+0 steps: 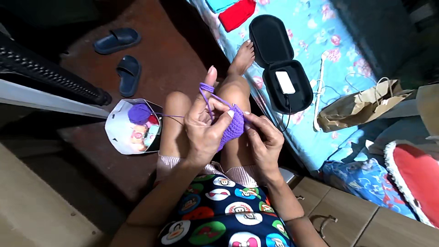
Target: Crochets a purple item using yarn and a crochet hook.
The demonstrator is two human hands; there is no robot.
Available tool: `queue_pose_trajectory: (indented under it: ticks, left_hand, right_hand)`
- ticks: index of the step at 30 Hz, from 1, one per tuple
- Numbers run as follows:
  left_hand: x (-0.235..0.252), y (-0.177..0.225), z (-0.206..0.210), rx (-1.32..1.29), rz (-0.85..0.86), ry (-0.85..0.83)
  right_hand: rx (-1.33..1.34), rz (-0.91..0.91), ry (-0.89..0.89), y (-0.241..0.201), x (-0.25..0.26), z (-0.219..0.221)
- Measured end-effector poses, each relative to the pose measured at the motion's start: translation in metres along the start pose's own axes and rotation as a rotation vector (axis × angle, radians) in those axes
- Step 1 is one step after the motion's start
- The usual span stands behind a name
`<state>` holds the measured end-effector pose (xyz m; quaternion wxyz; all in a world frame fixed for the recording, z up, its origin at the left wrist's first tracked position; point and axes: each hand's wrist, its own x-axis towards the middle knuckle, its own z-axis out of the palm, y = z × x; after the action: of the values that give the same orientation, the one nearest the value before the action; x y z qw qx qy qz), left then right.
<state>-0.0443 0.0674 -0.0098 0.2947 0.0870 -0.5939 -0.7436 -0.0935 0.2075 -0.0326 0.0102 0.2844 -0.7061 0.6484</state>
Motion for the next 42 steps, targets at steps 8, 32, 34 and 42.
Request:
queue_pose_trajectory:
  ticks: [8, 32, 34, 42]
  left_hand:
    - [-0.002, 0.011, -0.010, 0.352, -0.005, -0.070]
    - [-0.003, 0.009, -0.015, 0.000, 0.085, -0.033]
    - [-0.001, 0.013, -0.018, 0.001, 0.051, -0.058]
    - [0.015, 0.011, -0.027, -0.150, -0.095, -0.088]
  right_hand:
    - [-0.176, -0.186, -0.139, 0.001, 0.008, -0.008]
    - [-0.408, -0.337, 0.032, -0.005, -0.001, 0.004]
    - [-0.441, -0.348, 0.026, -0.006, -0.001, 0.004]
    - [-0.422, -0.329, -0.018, -0.006, -0.001, -0.001]
